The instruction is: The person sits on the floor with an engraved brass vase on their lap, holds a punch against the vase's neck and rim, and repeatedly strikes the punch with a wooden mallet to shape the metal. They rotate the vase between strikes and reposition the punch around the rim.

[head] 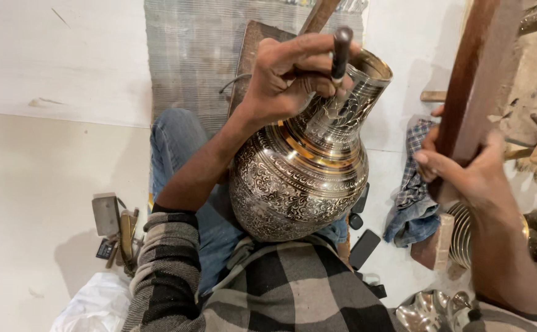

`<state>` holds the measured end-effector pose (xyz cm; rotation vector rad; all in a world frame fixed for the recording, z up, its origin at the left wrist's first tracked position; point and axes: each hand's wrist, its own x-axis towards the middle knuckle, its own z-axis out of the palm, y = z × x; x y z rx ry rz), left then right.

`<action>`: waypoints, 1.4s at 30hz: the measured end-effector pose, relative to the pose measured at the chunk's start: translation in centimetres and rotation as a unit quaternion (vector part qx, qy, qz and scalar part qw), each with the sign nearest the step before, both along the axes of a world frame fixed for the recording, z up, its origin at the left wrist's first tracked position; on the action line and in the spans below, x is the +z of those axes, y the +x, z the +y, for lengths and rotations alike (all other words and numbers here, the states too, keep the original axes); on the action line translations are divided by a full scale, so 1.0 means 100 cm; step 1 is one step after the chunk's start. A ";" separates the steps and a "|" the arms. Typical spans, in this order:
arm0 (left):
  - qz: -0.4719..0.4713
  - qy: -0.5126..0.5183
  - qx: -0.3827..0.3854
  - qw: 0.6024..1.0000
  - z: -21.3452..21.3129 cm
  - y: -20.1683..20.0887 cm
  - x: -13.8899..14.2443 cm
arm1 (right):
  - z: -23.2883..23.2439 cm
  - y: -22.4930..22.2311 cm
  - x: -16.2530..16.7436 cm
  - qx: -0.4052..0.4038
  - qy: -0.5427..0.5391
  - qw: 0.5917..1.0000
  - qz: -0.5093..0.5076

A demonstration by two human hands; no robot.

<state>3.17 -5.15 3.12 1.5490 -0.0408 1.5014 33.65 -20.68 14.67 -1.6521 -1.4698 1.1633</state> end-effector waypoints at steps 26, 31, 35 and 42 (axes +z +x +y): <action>0.051 -0.003 0.056 0.997 -0.005 0.005 -0.010 | 0.090 -0.067 0.106 0.207 -0.009 0.843 -0.497; -0.003 -0.038 0.002 0.999 -0.007 0.006 -0.006 | 0.101 -0.024 0.064 0.178 -0.058 0.888 -0.421; -0.004 -0.049 -0.004 0.999 -0.008 0.005 -0.007 | 0.108 -0.003 0.028 0.166 -0.108 0.916 -0.350; -0.011 -0.083 -0.028 0.996 -0.012 0.007 -0.009 | 0.109 0.020 0.050 0.219 -0.066 0.872 -0.433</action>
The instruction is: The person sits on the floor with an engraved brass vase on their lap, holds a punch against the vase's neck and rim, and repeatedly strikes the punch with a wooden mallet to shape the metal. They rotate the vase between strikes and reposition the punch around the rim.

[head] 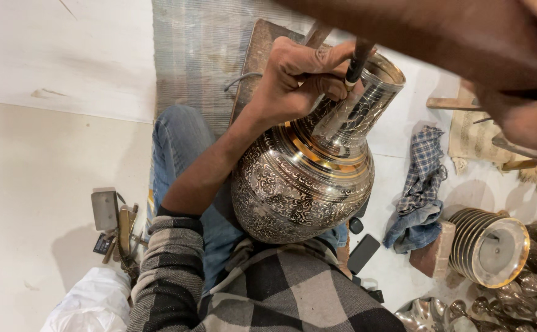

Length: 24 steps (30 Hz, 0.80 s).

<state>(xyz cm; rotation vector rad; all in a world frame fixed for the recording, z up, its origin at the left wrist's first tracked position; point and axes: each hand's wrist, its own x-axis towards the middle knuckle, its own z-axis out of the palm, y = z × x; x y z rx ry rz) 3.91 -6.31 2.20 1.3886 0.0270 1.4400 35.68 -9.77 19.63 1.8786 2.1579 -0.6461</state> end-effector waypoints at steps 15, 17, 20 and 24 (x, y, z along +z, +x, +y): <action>-0.005 0.004 0.000 1.000 -0.001 0.000 -0.002 | -0.006 0.021 -0.038 0.036 0.132 0.991 -0.003; 0.012 0.021 0.028 0.999 0.000 0.000 -0.003 | -0.009 0.026 -0.028 0.028 0.096 0.995 -0.008; 0.022 0.006 0.021 1.000 0.000 -0.001 -0.005 | -0.008 0.006 -0.001 0.037 0.061 0.997 -0.019; 0.008 0.029 0.031 0.999 0.000 0.001 -0.008 | -0.006 -0.031 0.022 0.046 0.056 0.997 0.001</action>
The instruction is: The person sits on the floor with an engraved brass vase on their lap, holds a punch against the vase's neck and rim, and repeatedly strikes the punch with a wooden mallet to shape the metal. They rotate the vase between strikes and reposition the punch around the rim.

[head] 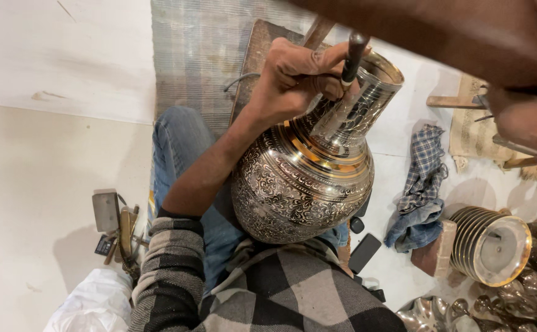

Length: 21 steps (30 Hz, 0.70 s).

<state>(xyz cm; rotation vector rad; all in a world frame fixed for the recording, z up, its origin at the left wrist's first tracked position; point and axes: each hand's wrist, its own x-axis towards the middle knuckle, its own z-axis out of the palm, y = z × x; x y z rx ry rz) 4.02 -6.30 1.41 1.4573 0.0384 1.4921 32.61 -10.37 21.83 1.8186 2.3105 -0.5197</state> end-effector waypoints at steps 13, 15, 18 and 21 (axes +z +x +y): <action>-0.004 -0.006 -0.021 1.000 0.001 -0.003 0.000 | 0.001 -0.015 0.019 0.034 -0.017 0.999 0.013; -0.003 0.003 -0.012 1.000 0.002 -0.001 -0.001 | 0.001 -0.025 0.023 0.038 -0.009 0.999 0.020; -0.001 -0.023 -0.017 1.000 0.002 0.000 -0.002 | 0.001 -0.032 0.026 0.046 0.001 0.998 0.033; -0.017 -0.046 -0.046 0.998 -0.001 0.000 -0.001 | 0.002 -0.026 0.032 0.054 -0.052 0.997 0.015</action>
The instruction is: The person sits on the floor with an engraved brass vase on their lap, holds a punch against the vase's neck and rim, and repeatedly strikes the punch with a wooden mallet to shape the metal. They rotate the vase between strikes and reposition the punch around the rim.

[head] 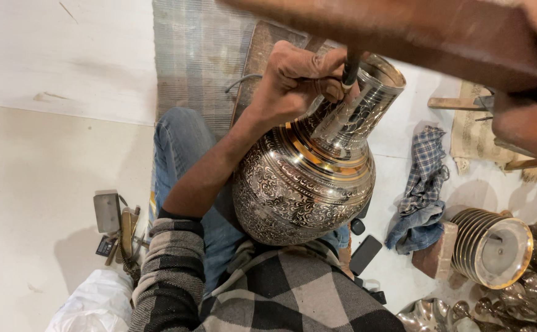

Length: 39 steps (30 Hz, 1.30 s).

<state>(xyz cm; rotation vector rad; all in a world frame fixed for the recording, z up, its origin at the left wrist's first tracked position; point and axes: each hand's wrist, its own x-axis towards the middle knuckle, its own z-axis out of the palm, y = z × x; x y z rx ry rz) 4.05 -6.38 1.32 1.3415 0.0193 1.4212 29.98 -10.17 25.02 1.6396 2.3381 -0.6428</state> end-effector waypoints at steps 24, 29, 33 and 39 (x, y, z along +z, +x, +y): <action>-0.098 -0.021 -0.078 0.992 0.000 -0.002 0.022 | -0.013 0.026 -0.041 -0.165 0.081 0.981 0.066; -0.044 -0.072 -0.072 0.994 -0.010 -0.004 0.033 | -0.067 0.014 -0.091 -0.285 0.037 0.850 0.442; 0.057 0.008 0.050 0.997 -0.015 -0.005 0.036 | -0.104 0.016 -0.104 -0.377 -0.031 0.803 0.460; 0.067 0.130 0.151 0.978 -0.011 -0.003 0.022 | -0.109 0.018 -0.054 -0.214 0.006 0.939 0.268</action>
